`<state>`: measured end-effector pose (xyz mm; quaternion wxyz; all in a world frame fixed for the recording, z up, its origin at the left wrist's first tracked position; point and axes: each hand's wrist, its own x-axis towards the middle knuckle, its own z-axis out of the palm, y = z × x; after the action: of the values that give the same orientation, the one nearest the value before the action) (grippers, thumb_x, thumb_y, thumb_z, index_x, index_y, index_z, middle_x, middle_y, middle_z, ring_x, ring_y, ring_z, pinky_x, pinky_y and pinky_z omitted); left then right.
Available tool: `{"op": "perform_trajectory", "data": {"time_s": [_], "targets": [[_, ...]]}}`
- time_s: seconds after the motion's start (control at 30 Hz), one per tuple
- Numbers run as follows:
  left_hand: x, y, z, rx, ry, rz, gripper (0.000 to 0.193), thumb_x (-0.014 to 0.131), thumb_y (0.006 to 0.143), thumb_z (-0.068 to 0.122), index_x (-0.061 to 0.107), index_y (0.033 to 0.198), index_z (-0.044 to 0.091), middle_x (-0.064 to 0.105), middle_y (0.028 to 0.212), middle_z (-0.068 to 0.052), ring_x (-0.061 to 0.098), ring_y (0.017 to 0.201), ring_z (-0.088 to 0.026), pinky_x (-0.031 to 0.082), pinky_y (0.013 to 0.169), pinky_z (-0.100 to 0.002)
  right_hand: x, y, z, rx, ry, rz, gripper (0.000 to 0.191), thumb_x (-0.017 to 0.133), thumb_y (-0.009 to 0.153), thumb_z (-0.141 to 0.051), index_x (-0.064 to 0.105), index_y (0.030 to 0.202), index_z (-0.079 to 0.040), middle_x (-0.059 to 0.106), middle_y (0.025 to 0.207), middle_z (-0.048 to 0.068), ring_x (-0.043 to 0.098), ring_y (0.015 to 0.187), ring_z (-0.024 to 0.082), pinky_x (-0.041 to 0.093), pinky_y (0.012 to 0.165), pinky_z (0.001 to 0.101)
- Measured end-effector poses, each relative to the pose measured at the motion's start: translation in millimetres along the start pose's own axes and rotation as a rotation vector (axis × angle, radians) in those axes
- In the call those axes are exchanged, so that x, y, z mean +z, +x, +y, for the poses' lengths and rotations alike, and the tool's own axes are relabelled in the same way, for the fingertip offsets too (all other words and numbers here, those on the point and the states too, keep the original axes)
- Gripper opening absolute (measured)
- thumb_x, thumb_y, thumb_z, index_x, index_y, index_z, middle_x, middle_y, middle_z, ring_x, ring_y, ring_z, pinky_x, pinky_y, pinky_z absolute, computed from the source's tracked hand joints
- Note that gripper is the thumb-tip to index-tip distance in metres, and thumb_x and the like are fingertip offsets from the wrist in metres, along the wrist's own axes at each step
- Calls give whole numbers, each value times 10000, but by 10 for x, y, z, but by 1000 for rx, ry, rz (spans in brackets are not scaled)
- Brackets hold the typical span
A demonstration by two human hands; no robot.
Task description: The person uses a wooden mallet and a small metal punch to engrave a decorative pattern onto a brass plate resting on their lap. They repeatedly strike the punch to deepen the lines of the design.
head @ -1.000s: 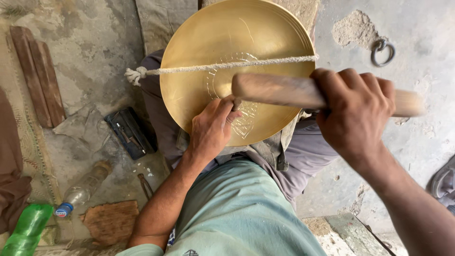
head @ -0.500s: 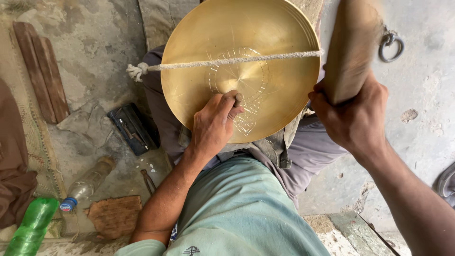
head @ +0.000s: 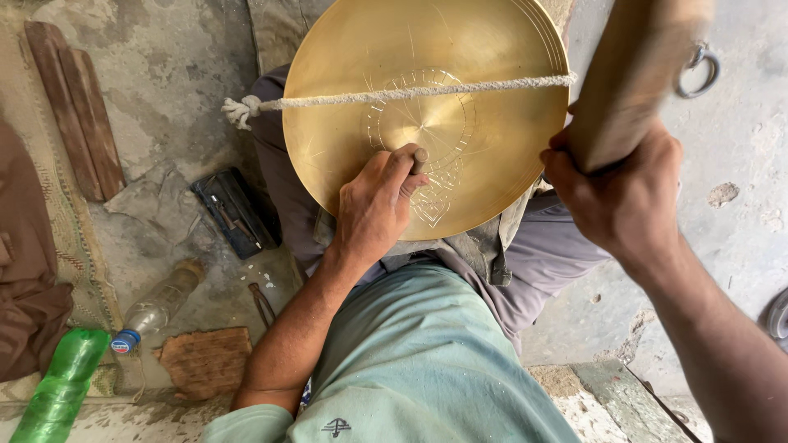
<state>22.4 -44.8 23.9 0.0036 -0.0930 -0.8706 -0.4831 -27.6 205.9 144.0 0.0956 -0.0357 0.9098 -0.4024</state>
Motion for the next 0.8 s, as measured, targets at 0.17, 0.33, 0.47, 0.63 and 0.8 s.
{"op": "perform_trajectory", "data": {"time_s": [0.17, 0.33, 0.47, 0.63, 0.8], "targets": [[-19, 5, 13, -19, 0, -34, 267, 650, 1051, 189, 560, 1296, 132, 652, 960, -59, 702, 882, -274, 556, 702, -425, -22, 46, -113, -221, -475, 73, 272, 774, 914, -89, 649, 1155, -72, 702, 961, 88, 710, 854, 238, 588, 739, 412], [-30, 15, 30, -12, -39, -22, 264, 646, 1048, 184, 555, 1293, 142, 662, 977, -51, 717, 893, -252, 561, 703, -410, -27, 52, -157, -227, -637, 71, 295, 777, 831, -26, 681, 1109, -44, 727, 937, 128, 715, 821, 302, 580, 681, 446], [-24, 15, 36, -19, -17, -15, 268, 665, 1036, 190, 563, 1280, 147, 654, 969, -60, 708, 887, -263, 557, 700, -415, -22, 30, -109, -146, -261, 27, 266, 767, 898, -92, 665, 1144, -103, 734, 974, 49, 737, 845, 225, 611, 753, 408], [-28, 19, 40, -25, 2, -27, 269, 664, 1043, 189, 557, 1287, 152, 658, 987, -67, 706, 898, -269, 554, 703, -421, -13, -1, 7, -274, -784, 84, 194, 770, 974, -159, 702, 1155, -157, 699, 882, 13, 645, 726, 160, 527, 709, 345], [-38, 24, 77, -3, -22, 10, 267, 682, 1027, 172, 583, 1273, 133, 666, 987, -73, 709, 889, -265, 558, 713, -413, 4, -107, 135, -227, -992, -2, 200, 749, 978, -77, 712, 1159, -153, 702, 880, 16, 616, 717, 136, 467, 746, 327]]}}
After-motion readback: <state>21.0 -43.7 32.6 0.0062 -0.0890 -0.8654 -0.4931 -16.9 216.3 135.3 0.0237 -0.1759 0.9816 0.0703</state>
